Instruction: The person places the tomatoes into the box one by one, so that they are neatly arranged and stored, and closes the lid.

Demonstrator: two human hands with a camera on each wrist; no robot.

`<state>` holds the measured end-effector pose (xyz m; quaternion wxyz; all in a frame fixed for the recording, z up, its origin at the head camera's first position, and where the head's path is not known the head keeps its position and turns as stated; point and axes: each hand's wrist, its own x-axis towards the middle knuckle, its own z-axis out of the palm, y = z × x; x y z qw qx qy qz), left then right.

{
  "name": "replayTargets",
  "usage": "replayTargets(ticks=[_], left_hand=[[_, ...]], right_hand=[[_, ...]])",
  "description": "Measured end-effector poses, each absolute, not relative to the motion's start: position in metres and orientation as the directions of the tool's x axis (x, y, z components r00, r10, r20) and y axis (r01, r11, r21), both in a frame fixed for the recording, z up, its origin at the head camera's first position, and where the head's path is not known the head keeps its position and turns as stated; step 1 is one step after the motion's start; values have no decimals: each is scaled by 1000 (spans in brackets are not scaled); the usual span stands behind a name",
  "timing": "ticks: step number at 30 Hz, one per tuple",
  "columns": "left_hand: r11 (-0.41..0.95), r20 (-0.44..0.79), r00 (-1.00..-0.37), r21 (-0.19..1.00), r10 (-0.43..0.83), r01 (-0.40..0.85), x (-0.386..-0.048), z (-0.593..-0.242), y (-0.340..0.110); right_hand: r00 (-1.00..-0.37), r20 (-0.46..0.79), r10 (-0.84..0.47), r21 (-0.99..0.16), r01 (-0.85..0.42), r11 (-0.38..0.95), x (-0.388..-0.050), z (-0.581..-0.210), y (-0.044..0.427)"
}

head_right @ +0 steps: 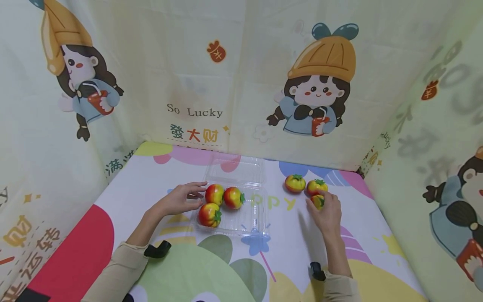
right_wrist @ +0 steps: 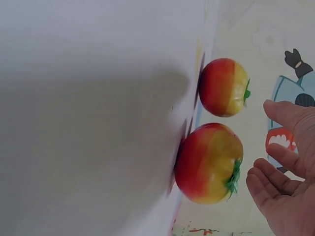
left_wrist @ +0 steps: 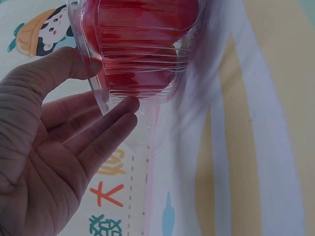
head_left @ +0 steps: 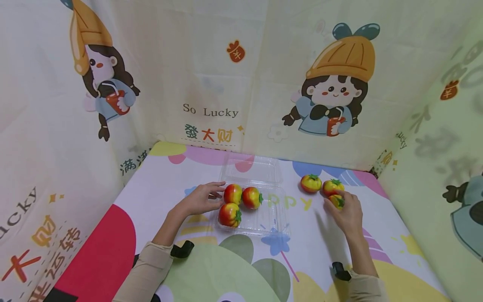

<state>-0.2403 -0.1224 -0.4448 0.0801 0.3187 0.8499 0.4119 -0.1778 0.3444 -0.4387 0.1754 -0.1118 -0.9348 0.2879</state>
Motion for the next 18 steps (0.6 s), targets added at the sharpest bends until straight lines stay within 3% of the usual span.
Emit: replayTargets(ticks=[18], left_hand=[[457, 122, -789, 757, 602, 466, -240, -445, -121]], right_hand=[[-948, 234, 217, -474, 84, 877, -183, -447, 360]])
